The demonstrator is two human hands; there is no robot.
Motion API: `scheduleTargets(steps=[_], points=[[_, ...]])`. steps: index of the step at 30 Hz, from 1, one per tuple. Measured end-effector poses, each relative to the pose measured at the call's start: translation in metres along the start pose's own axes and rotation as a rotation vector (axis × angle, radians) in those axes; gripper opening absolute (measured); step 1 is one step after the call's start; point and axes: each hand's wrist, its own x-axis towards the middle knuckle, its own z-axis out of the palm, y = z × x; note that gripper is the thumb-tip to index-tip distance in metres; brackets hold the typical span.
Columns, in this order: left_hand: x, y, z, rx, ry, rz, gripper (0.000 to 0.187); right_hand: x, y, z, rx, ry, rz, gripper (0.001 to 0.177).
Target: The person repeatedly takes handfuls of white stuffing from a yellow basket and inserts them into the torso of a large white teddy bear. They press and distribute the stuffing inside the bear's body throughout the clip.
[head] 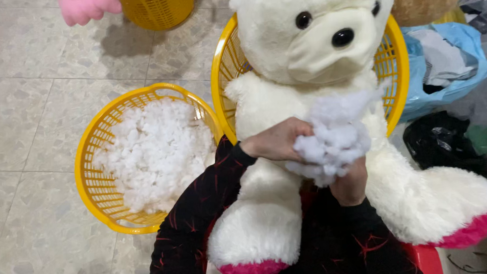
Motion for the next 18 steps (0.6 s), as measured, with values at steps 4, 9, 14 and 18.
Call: scheduleTargets(steps=[4,9,14,18], points=[[0.038,-0.025,0.043,0.269,0.149,-0.094,0.027,0.005,-0.020,-0.010,-0.260,0.134,0.000,0.044],[0.046,-0.053,0.059,0.608,0.322,-0.244,0.019,0.013,-0.021,0.018,-0.856,0.044,-0.411,0.049],[0.045,-0.071,0.057,0.809,0.367,-0.253,0.022,-0.002,-0.044,0.042,-0.845,0.088,-0.433,0.066],[0.041,-0.074,0.061,0.857,0.421,-0.073,0.037,0.002,-0.048,0.047,-1.066,0.012,-0.567,0.061]])
